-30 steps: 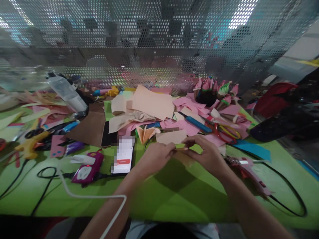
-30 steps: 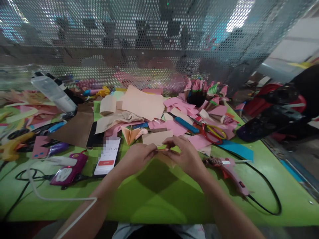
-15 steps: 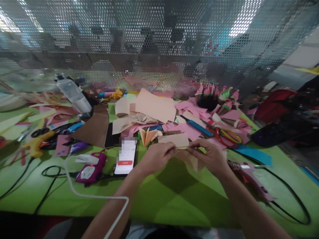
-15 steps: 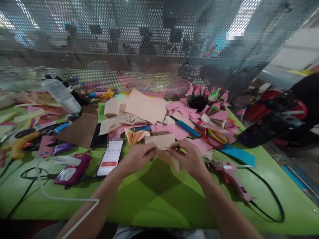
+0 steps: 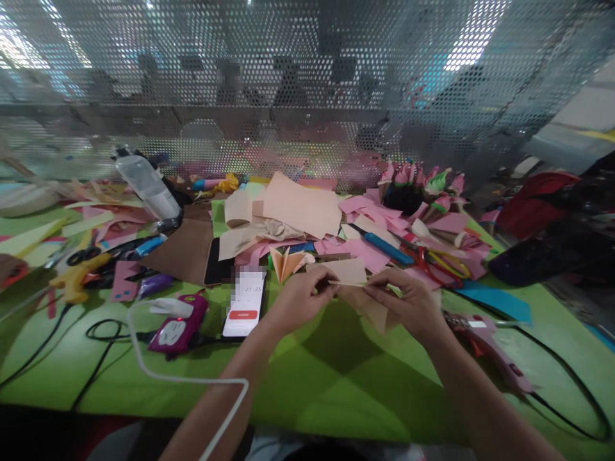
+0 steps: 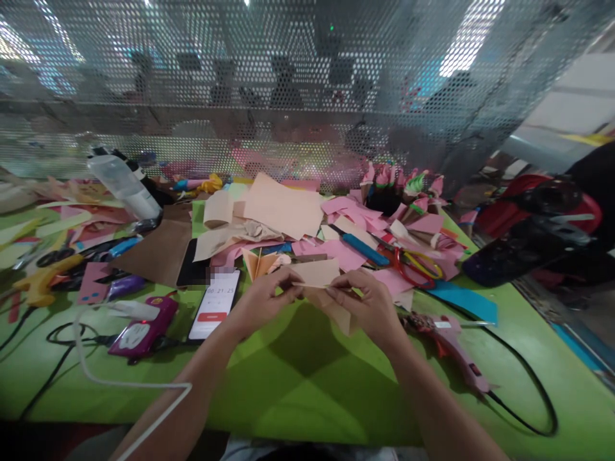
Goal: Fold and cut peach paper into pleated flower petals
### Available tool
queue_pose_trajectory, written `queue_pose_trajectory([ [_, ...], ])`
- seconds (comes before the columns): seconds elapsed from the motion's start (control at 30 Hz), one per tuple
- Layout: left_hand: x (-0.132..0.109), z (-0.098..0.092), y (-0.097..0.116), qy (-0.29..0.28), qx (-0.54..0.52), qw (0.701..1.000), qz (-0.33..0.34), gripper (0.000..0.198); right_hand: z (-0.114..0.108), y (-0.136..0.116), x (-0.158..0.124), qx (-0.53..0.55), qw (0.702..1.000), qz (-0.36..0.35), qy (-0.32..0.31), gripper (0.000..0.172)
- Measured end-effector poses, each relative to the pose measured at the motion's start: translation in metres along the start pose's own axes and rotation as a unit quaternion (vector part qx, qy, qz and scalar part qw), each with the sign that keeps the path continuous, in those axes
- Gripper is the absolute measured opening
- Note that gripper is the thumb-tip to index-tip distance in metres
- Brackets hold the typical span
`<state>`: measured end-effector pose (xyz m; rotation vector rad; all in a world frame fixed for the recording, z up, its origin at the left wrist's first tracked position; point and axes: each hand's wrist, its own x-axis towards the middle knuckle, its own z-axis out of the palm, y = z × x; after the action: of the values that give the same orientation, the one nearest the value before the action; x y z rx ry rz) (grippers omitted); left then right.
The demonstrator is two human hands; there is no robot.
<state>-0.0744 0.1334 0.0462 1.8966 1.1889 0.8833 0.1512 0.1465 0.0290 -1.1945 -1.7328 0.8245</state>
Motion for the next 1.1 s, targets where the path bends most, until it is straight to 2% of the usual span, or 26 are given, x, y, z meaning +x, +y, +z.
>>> queue_pose_trajectory([
  [0.33,0.002,0.000,-0.005,0.002,-0.139,0.990,0.003,0.017,-0.001,-0.002,0.000,0.018,1.000,0.022,0.000,0.016],
  [0.67,0.005,0.008,-0.006,0.026,-0.145,0.988,-0.055,0.012,0.003,-0.010,0.001,0.007,1.000,0.028,-0.002,0.018],
  [0.83,0.005,0.011,-0.006,0.026,-0.171,0.984,-0.050,0.007,0.004,-0.010,0.001,0.011,1.000,0.009,0.003,0.016],
  [0.93,0.004,0.008,-0.005,0.015,-0.129,0.991,-0.035,0.013,0.005,-0.009,0.000,-0.004,1.000,-0.012,0.002,0.015],
  [1.03,0.003,0.004,-0.001,0.013,-0.037,0.999,0.001,0.029,0.005,-0.010,-0.001,-0.028,0.999,-0.034,0.012,0.016],
  [1.1,0.002,0.004,0.002,0.015,0.020,0.999,0.028,0.032,0.005,-0.010,-0.002,-0.047,0.998,-0.050,0.012,0.017],
])
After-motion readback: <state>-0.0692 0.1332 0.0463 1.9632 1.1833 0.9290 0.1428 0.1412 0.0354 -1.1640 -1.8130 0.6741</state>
